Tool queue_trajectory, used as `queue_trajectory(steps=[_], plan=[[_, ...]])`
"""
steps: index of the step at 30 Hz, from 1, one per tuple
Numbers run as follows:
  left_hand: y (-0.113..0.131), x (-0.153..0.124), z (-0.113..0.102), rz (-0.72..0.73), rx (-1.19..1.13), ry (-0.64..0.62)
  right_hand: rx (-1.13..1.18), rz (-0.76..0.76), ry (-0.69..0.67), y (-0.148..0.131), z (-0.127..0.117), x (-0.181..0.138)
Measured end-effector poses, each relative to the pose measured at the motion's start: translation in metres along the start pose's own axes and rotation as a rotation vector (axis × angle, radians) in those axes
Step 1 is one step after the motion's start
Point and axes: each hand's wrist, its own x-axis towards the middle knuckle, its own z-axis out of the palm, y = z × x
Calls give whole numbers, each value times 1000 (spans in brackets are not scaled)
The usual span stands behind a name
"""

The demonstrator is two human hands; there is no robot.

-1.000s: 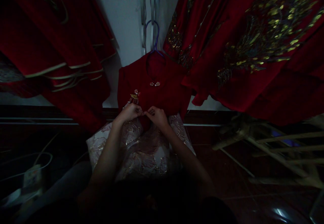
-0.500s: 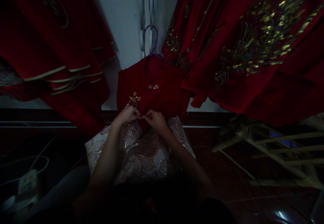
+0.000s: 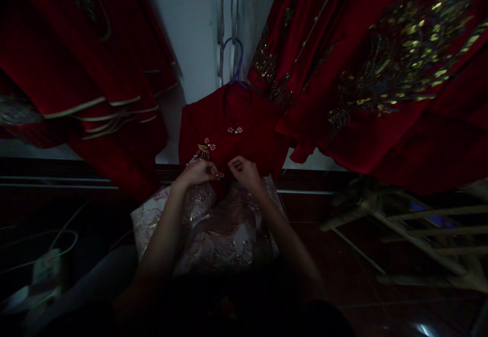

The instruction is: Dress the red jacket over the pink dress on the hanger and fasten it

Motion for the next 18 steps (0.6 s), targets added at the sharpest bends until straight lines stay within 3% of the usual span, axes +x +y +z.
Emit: queue_trajectory(steps=[7,15,18], plan=[[3,-1,0,14,79,49,399,114,20,-19,-46,6],[3,0,-2,66,80,68,284,87,-31,-12,-29,4],[4,0,-2,39,105,-11,255,90,-20,-7,-34,6]])
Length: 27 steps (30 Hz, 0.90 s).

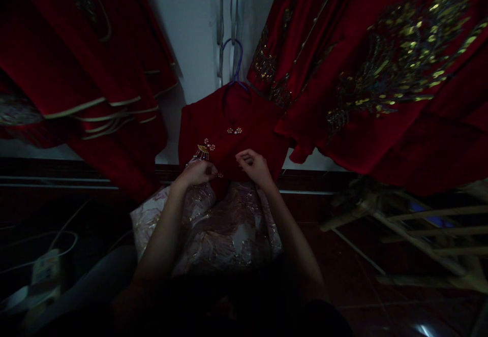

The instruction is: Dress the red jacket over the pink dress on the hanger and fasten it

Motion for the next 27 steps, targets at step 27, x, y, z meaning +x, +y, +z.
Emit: queue_trajectory(steps=[27], plan=[[7,7,11,100,-89,222,-152,-134,-173,33,45,-5]])
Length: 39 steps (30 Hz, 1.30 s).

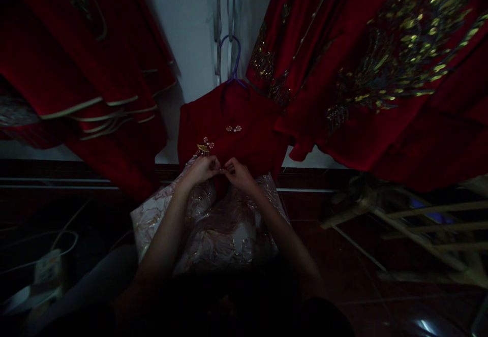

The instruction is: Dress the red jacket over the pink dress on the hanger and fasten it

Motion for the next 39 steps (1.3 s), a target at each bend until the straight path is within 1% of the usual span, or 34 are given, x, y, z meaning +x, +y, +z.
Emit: queue_trajectory(steps=[2,4,6,8,10,12,14,17,19,22,26,32,34,37,38,39], plan=[[1,-1,-1,12,-18,22,-5,-1,11,-3,-2,0],[1,-1,0,18,-93,51,-10,2,12,-7,-7,0],[1,1,1,-3,-227,78,-19,8,-22,-12,-15,-1],[1,4,4,-61,-381,129,-35,10,-66,-17,-27,-2],[1,8,6,-148,-557,263,-50,14,-106,-22,-39,-4],[2,13,7,-235,-788,419,-52,19,-150,-26,-49,-6],[3,17,7,-307,-1036,509,-44,15,-195,-29,-53,-8],[8,18,8,-378,-1281,551,-33,-3,-233,-31,-50,-8],[10,17,10,-416,-1385,569,-38,-14,-242,-31,-44,-8],[10,16,14,-443,-1512,560,-54,-28,-239,-29,-39,-7],[5,17,19,-435,-1540,576,-44,-19,-235,-27,-37,-6],[0,21,26,-497,-1467,652,-40,-8,-249,-28,-36,-7],[-3,23,30,-511,-1406,720,-53,-24,-256,-29,-35,-7],[-7,24,33,-538,-1234,879,-80,-32,-261,-32,-35,-8],[-8,24,32,-520,-1177,911,-88,-28,-262,-33,-36,-8],[-7,24,30,-483,-1133,917,-94,-23,-265,-33,-38,-8]])
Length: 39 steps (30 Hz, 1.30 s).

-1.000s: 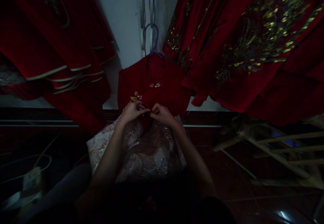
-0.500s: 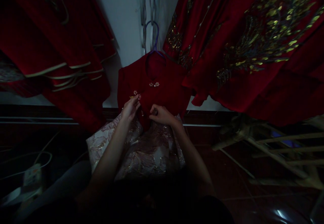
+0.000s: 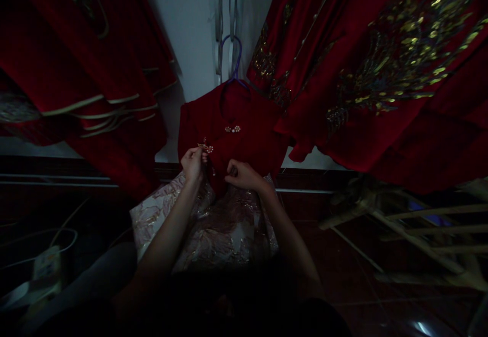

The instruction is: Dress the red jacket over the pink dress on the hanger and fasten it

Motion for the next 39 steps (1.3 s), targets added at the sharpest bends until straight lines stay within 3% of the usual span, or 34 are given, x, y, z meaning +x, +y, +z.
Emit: queue_trajectory(steps=[4,9,12,15,21,25,30,34,39], plan=[[26,-8,5,236,116,-195,23,29,-94,0,-12,-5],[57,-18,23,736,565,-532,72,58,-233,-2,-29,-15],[60,-8,34,968,834,-680,74,63,-237,-2,-34,-18],[55,10,42,1086,1038,-811,68,68,-227,0,-37,-19],[63,23,53,1224,1241,-818,59,75,-223,8,-40,-22],[78,35,61,1265,1273,-898,77,101,-230,7,-43,-24],[96,54,65,1237,1269,-1037,94,147,-229,5,-48,-27],[107,46,68,1196,1170,-1167,102,165,-260,9,-49,-28],[106,36,73,1107,1055,-1184,127,166,-298,12,-46,-26]])
